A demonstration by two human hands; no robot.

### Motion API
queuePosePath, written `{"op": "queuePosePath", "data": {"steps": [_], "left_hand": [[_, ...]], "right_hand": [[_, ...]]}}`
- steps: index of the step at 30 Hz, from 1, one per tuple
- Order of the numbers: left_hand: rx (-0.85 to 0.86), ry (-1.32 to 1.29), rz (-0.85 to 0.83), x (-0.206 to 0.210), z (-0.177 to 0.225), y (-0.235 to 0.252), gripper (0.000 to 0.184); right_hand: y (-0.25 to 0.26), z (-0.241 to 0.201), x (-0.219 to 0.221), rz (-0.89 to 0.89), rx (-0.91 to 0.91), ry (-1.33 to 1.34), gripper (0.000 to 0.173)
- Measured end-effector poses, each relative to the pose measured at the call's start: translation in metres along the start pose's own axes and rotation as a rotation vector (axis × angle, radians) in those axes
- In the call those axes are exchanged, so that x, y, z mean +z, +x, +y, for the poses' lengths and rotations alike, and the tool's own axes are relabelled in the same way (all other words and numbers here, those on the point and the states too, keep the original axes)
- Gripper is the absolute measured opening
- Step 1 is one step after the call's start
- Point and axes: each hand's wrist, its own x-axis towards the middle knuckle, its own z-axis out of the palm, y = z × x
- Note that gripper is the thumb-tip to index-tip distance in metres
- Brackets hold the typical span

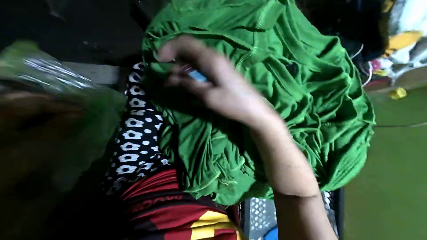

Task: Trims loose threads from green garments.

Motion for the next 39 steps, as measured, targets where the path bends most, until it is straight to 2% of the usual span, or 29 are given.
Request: {"op": "queuePosePath", "data": {"steps": [1, 3, 5, 8, 11, 13, 15, 16, 18, 20, 22, 24, 28, 32, 34, 37, 38, 39], "left_hand": [[0.030, -0.162, -0.011, 0.002, -0.005, 0.006, 0.007], [0.082, -0.354, -0.076, 0.008, -0.006, 0.021, 0.008], [0.133, -0.351, -0.176, 0.020, 0.012, 0.038, 0.010], [0.175, -0.172, -0.186, 0.074, 0.043, 0.061, 0.023], [0.213, -0.008, -0.215, 0.129, 0.075, 0.080, 0.034], [0.203, 0.010, -0.260, 0.159, 0.078, 0.089, 0.042], [0.198, -0.010, -0.260, 0.171, 0.081, 0.099, 0.034], [0.185, -0.032, -0.253, 0.167, 0.088, 0.104, 0.027], [0.152, -0.051, -0.206, 0.153, 0.105, 0.116, 0.022], [0.122, -0.027, -0.126, 0.152, 0.113, 0.135, 0.025], [0.080, 0.043, -0.206, 0.155, 0.114, 0.156, 0.027], [-0.008, 0.098, -0.331, 0.161, 0.111, 0.171, 0.028], [-0.024, 0.089, -0.373, 0.160, 0.106, 0.177, 0.021], [-0.012, 0.082, -0.382, 0.157, 0.104, 0.173, 0.022], [-0.028, 0.094, -0.393, 0.156, 0.106, 0.173, 0.023], [-0.030, 0.091, -0.383, 0.159, 0.106, 0.175, 0.023], [-0.017, 0.088, -0.370, 0.159, 0.106, 0.174, 0.022], [0.000, 0.087, -0.352, 0.159, 0.106, 0.172, 0.022]], "right_hand": [[-0.019, -0.001, -0.023, 0.071, 0.028, -0.033, 0.026], [-0.067, 0.001, -0.059, 0.244, 0.097, -0.100, 0.018], [-0.123, 0.001, -0.073, 0.386, 0.216, -0.138, 0.012], [-0.198, -0.003, -0.058, 0.423, 0.418, -0.202, 0.015], [-0.244, -0.002, -0.018, 0.315, 0.502, -0.183, 0.029], [-0.251, 0.001, 0.010, 0.278, 0.523, -0.227, 0.032], [-0.251, 0.009, 0.025, 0.330, 0.491, -0.330, 0.019], [-0.251, 0.012, 0.025, 0.376, 0.470, -0.356, 0.017], [-0.250, 0.010, 0.011, 0.507, 0.464, -0.356, 0.020], [-0.245, 0.008, -0.013, 0.731, 0.542, -0.359, 0.022], [-0.231, 0.018, -0.033, 0.928, 0.669, -0.355, 0.024], [-0.217, 0.034, -0.044, 1.013, 0.779, -0.370, 0.024], [-0.213, 0.044, -0.046, 1.036, 0.775, -0.349, 0.017], [-0.226, 0.043, -0.036, 1.035, 0.553, -0.296, 0.012], [-0.235, 0.033, -0.024, 0.957, 0.474, -0.275, 0.010], [-0.244, 0.024, 0.001, 0.711, 0.432, -0.309, 0.035], [-0.244, 0.026, 0.010, 0.646, 0.431, -0.386, 0.038], [-0.244, 0.028, 0.015, 0.619, 0.423, -0.471, 0.032]]}}
